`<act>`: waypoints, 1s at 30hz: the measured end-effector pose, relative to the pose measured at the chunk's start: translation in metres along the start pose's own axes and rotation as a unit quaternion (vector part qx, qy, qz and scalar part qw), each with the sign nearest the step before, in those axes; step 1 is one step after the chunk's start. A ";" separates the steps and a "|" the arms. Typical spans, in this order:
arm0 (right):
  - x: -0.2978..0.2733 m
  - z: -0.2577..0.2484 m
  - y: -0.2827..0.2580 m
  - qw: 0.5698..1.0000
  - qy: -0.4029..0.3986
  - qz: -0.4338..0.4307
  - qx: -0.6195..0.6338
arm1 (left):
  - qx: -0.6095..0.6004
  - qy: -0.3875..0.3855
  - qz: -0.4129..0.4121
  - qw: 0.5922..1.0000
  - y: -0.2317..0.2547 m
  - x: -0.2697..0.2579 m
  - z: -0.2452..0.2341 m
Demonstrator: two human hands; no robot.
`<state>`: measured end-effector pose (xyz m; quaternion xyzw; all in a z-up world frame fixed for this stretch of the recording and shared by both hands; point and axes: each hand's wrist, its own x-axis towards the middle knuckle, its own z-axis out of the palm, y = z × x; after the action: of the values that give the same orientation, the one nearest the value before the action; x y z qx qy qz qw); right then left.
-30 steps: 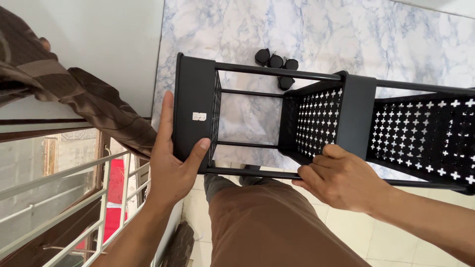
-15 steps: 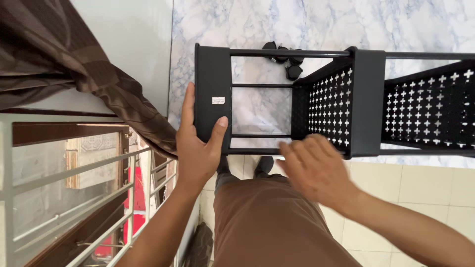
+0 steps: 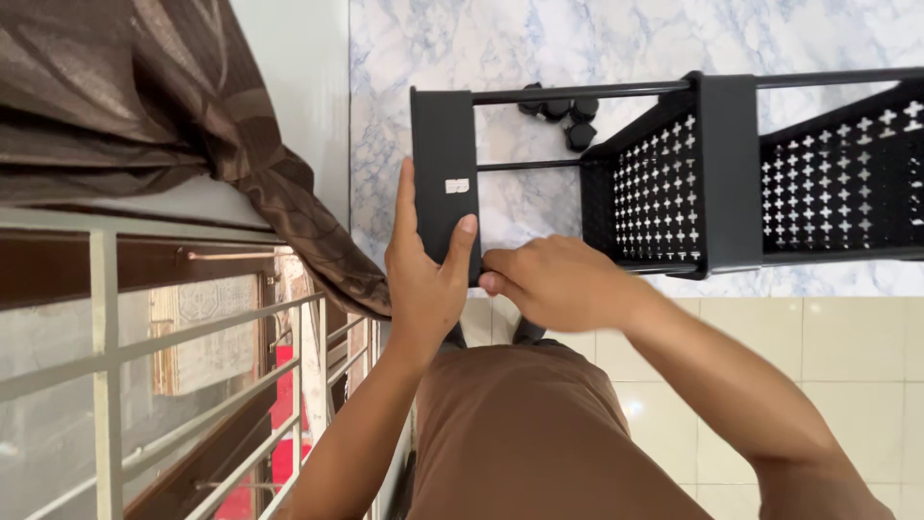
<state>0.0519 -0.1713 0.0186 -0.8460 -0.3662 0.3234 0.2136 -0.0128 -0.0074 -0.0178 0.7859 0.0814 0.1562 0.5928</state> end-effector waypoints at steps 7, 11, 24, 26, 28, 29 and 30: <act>-0.022 0.010 -0.006 0.977 0.195 -0.060 -0.060 | -0.001 -0.018 -0.007 1.000 0.005 0.004 -0.002; -0.048 0.014 0.007 0.908 0.343 -0.128 -0.205 | 0.004 -0.019 0.006 1.000 0.006 0.005 -0.002; -0.025 -0.033 0.040 0.985 -0.095 0.032 0.141 | 0.006 -0.018 -0.012 1.000 0.010 0.005 0.000; -0.028 -0.029 0.040 0.991 -0.061 0.042 0.115 | 0.002 -0.018 -0.040 0.999 0.009 0.004 0.000; -0.045 -0.015 0.034 0.997 0.025 0.078 0.005 | 0.002 -0.016 -0.018 1.000 0.007 0.004 0.000; -0.052 -0.008 0.032 0.990 0.121 0.032 -0.060 | 0.001 -0.015 -0.007 1.000 0.006 0.004 0.001; -0.062 -0.002 0.030 0.969 0.214 -0.014 -0.126 | 0.012 -0.016 0.004 1.000 0.005 0.004 0.001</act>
<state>0.0355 -0.2381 0.0263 -0.9105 -0.3612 0.0828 0.1837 -0.0093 -0.0080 -0.0127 0.7957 0.0704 0.1453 0.5837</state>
